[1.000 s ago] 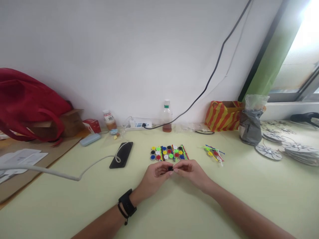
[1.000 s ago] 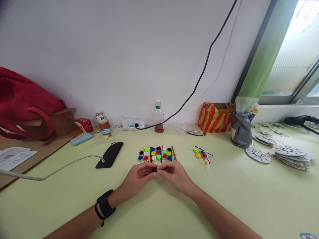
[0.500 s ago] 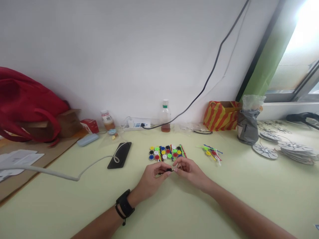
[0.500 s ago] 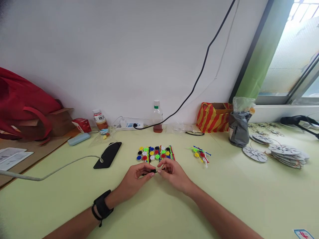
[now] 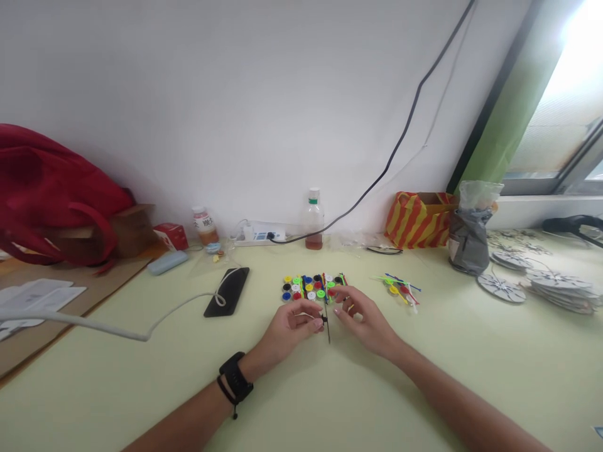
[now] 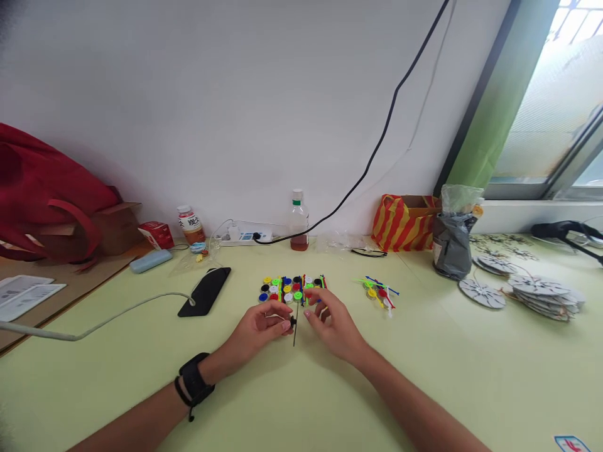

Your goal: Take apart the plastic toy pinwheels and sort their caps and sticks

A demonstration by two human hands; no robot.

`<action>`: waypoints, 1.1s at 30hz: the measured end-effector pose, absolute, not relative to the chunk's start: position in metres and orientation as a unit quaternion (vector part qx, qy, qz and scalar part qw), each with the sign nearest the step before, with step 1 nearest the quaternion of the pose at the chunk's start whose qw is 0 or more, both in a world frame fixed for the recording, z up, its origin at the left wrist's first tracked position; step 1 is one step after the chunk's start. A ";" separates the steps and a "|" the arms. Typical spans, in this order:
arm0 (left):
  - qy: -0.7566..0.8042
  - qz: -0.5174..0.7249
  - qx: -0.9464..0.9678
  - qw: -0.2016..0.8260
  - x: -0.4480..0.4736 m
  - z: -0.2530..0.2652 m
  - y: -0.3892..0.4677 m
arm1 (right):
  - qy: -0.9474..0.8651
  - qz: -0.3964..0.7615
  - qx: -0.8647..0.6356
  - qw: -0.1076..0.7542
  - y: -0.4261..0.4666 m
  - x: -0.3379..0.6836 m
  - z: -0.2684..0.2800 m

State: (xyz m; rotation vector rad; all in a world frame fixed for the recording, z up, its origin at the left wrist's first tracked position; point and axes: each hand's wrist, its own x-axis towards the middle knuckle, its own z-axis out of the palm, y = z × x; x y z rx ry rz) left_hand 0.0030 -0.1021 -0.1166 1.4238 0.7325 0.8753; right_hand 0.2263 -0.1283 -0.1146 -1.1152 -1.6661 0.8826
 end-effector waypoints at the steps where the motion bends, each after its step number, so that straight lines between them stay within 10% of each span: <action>1: 0.322 0.385 0.612 0.612 0.003 -0.117 -0.101 | -0.687 0.339 -0.454 0.456 -0.130 0.227 -0.114; 21: 0.326 0.383 0.621 0.601 0.005 -0.116 -0.103 | -0.675 0.468 -0.411 0.396 -0.133 0.221 -0.107; 33: 0.347 0.376 0.660 0.550 0.003 -0.119 -0.106 | -0.675 0.283 -0.470 0.493 -0.120 0.248 -0.104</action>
